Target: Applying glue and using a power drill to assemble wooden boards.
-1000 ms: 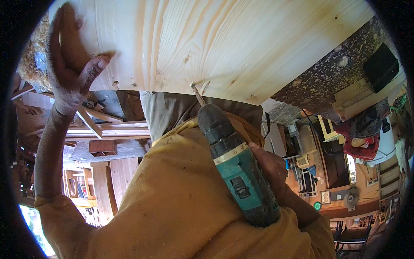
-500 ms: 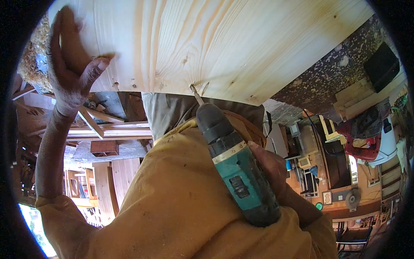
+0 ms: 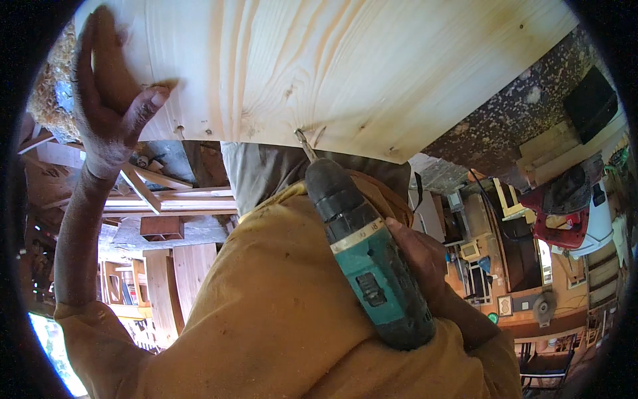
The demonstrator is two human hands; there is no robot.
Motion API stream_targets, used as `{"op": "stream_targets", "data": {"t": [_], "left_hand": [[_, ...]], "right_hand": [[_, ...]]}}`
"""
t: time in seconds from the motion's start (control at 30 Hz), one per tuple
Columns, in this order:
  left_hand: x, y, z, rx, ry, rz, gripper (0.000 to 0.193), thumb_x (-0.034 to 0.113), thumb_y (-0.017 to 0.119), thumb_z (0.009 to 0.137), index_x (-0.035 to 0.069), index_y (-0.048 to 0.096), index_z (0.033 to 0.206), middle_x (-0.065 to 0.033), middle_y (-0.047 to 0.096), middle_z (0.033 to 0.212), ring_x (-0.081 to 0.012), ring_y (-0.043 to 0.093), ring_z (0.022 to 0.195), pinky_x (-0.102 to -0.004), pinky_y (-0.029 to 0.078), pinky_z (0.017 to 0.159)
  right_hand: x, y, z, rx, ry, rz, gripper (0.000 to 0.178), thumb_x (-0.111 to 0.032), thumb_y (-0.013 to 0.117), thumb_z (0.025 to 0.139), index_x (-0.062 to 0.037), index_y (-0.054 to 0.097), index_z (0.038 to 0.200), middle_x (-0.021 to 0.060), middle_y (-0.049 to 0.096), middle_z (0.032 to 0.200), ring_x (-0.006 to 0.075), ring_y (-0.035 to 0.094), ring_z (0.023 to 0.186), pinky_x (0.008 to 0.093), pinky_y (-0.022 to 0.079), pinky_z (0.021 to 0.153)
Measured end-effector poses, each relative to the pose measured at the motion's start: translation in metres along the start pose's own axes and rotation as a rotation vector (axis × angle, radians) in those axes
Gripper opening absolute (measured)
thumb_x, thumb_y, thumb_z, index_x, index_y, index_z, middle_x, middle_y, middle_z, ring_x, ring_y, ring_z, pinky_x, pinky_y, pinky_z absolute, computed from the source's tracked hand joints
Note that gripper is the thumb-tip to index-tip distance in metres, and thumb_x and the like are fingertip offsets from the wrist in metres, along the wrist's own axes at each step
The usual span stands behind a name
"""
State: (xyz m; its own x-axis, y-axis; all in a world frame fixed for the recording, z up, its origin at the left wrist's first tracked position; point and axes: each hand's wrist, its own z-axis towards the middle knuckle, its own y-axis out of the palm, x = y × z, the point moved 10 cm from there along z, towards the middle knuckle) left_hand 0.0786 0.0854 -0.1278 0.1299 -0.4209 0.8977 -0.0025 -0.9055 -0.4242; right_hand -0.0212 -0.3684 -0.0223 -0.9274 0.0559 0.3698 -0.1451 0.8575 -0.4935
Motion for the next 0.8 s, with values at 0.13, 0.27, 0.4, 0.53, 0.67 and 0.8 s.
{"op": "stream_targets", "data": {"t": [0.13, 0.27, 0.4, 0.53, 0.67, 0.8], "left_hand": [[0.001, -0.001, 0.000, -0.014, -0.001, 0.071, 0.099, 0.024, 0.081, 0.071, 0.003, 0.018, 0.144, -0.0187, 0.027, 0.147, -0.0291, 0.038, 0.129, -0.0399, 0.040, 0.104], [0.002, -0.001, -0.001, -0.022, -0.020, 0.070, 0.099, 0.025, 0.081, 0.071, 0.003, 0.018, 0.144, -0.0183, 0.028, 0.146, -0.0283, 0.038, 0.129, -0.0394, 0.040, 0.104], [-0.004, -0.002, 0.000, 0.008, -0.043, -0.031, 0.098, 0.024, 0.081, 0.071, 0.003, 0.018, 0.144, -0.0184, 0.029, 0.146, -0.0283, 0.038, 0.129, -0.0392, 0.039, 0.104], [0.003, -0.002, 0.001, -0.011, 0.010, 0.082, 0.097, 0.021, 0.081, 0.071, 0.002, 0.018, 0.144, -0.0191, 0.031, 0.145, -0.0287, 0.038, 0.129, -0.0391, 0.037, 0.105], [0.005, -0.001, 0.002, 0.005, 0.043, 0.073, 0.097, 0.021, 0.081, 0.072, 0.001, 0.018, 0.143, -0.0192, 0.031, 0.145, -0.0290, 0.038, 0.129, -0.0394, 0.036, 0.106], [0.001, -0.004, 0.001, -0.044, -0.004, 0.171, 0.097, 0.023, 0.081, 0.072, 0.001, 0.018, 0.143, -0.0191, 0.030, 0.145, -0.0298, 0.038, 0.129, -0.0404, 0.035, 0.107]], "right_hand": [[-0.063, 0.036, -0.040, -0.186, -0.938, -0.522, 0.052, -0.002, 0.068, 0.077, 0.0084, 0.047, 0.123, 0.0173, 0.065, 0.087, 0.0215, 0.063, 0.063, 0.0297, 0.051, 0.053], [-0.060, 0.077, -0.103, -0.325, -1.658, -1.076, 0.056, -0.002, 0.069, 0.076, 0.0087, 0.044, 0.125, 0.0184, 0.065, 0.087, 0.0220, 0.063, 0.063, 0.0296, 0.050, 0.052], [-0.059, 0.064, -0.078, -0.305, -1.415, -0.954, 0.056, -0.003, 0.070, 0.075, 0.0090, 0.045, 0.123, 0.0190, 0.065, 0.088, 0.0220, 0.063, 0.063, 0.0296, 0.050, 0.054], [-0.050, 0.056, -0.080, -0.326, -1.516, -1.015, 0.054, -0.003, 0.070, 0.075, 0.0075, 0.046, 0.123, 0.0192, 0.065, 0.088, 0.0219, 0.062, 0.062, 0.0297, 0.050, 0.054], [-0.064, 0.081, -0.088, -0.319, -1.388, -1.162, 0.051, -0.002, 0.067, 0.077, 0.0053, 0.047, 0.123, 0.0180, 0.065, 0.085, 0.0224, 0.064, 0.065, 0.0302, 0.051, 0.056], [-0.057, 0.066, -0.063, -0.329, -1.204, -1.080, 0.047, -0.003, 0.065, 0.079, 0.0053, 0.050, 0.122, 0.0182, 0.066, 0.084, 0.0240, 0.066, 0.068, 0.0316, 0.052, 0.059]]}}
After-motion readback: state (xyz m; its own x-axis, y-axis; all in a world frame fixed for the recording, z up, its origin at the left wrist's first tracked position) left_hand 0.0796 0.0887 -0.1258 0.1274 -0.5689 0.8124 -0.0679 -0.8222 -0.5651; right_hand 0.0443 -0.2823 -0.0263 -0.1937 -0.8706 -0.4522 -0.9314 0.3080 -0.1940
